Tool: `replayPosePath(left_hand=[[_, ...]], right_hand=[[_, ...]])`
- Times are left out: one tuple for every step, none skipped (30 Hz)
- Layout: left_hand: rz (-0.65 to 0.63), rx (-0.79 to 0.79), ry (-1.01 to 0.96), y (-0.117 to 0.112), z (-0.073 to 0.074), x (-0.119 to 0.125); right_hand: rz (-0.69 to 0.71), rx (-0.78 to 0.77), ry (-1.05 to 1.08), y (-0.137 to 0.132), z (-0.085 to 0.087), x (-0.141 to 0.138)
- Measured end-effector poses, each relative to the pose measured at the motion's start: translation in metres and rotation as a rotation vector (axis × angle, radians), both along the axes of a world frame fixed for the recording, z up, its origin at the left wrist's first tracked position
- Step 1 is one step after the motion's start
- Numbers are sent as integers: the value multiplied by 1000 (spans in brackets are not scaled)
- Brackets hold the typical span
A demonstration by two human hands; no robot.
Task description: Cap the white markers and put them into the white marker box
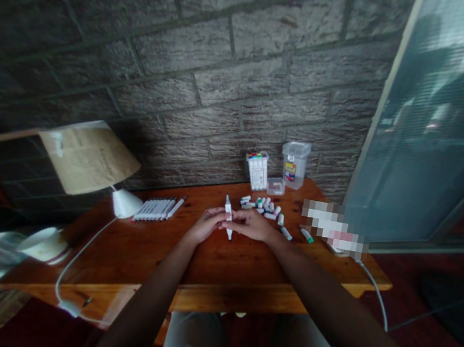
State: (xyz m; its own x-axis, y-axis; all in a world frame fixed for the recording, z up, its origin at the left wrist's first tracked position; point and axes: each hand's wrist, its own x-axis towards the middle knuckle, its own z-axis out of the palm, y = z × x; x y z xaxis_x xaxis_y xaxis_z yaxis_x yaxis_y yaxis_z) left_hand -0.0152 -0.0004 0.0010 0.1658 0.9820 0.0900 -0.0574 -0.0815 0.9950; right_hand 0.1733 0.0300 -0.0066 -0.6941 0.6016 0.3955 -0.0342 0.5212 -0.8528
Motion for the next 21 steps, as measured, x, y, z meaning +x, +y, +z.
replayPosePath(left_hand=[[0, -1, 1, 0, 0, 0], [0, -6, 2, -1, 0, 1], [1, -12, 1, -1, 0, 1], [3, -19, -2, -1, 0, 1], [5, -27, -7, -1, 0, 1], [7, -33, -12, -1, 0, 1], [9, -35, -20, -1, 0, 1], [11, -36, -27, -1, 0, 1], [15, -37, -34, -1, 0, 2], [18, -36, -39, -1, 0, 2], [20, -36, -41, -2, 1, 2], [22, -36, -38, -2, 1, 3], [24, -36, -32, -2, 1, 3], [25, -35, -24, -2, 1, 3], [24, -32, -19, -2, 1, 2], [21, -30, -16, -2, 0, 2], [14, -27, -15, -1, 0, 2], [7, -24, -17, -1, 0, 1], [1, -24, -18, -1, 0, 1], [-1, -28, -18, -1, 1, 2], [1, -34, -17, -1, 1, 2]], right_hand=[[24, -26, -1, 0, 1, 0], [47, -45, -6, 0, 1, 1], [63, -57, -12, 0, 1, 1], [71, -62, -14, 0, 2, 1], [70, -62, -12, 0, 2, 2], [64, -61, -8, 0, 2, 2], [58, -61, -4, 1, 1, 1], [52, -62, -1, 1, 1, 1], [46, -64, 0, 1, 0, 1], [40, -66, 2, 1, 0, 0], [32, -66, 5, 2, -1, 0], [22, -65, 8, 2, -2, -1], [13, -64, 9, 2, -2, -1], [4, -61, 10, 2, -3, -1], [-5, -58, 11, 2, -3, -2], [-10, -55, 11, 1, -4, -2], [-10, -52, 12, 1, -4, -2], [-6, -50, 14, 1, -4, -2], [1, -46, 15, 0, -4, -2], [8, -40, 13, 0, -4, -2], [16, -32, 7, 0, -4, -1]])
